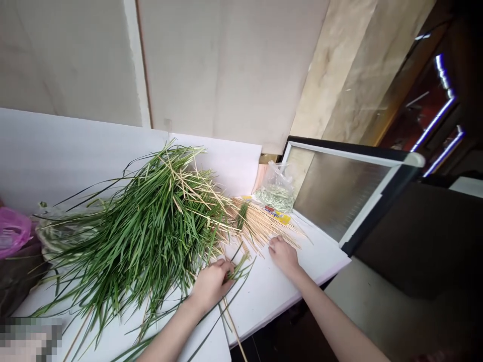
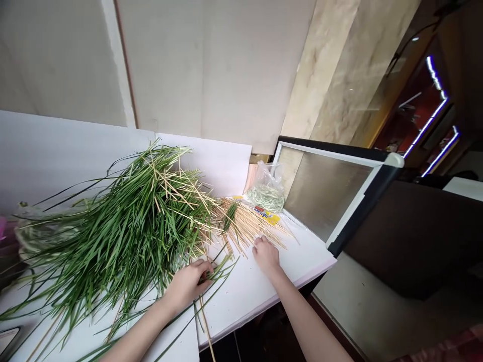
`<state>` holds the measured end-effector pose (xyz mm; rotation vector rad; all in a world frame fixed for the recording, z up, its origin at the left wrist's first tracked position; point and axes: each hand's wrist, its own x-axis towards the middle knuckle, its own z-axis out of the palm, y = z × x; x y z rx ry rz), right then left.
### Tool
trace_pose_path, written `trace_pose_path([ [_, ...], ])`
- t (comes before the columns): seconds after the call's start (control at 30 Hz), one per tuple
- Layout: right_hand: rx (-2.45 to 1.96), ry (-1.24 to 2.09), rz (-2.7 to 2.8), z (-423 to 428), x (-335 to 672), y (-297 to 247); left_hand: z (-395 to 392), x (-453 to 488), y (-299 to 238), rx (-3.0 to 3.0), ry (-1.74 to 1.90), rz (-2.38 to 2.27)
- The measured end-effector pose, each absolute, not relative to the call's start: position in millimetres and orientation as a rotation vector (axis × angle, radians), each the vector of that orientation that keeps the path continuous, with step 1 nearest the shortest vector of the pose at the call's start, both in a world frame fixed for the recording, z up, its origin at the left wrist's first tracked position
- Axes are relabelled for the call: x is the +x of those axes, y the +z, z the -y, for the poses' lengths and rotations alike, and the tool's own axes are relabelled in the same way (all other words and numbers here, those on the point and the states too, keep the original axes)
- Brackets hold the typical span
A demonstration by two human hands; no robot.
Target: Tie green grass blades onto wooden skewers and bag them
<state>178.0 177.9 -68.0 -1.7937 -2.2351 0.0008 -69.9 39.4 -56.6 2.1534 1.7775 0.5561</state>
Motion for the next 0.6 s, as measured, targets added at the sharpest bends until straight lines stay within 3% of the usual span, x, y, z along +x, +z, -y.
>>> trace_pose_path([
  [0.33,-1.928,-0.026,2.422,-183,190,-53,-31,-73,-55,2.173,0.620,-1.780],
  [0.6,-1.619,0.200,2.434,-94,262,-70,-33,-75,-62,2.223,0.599,-1.771],
])
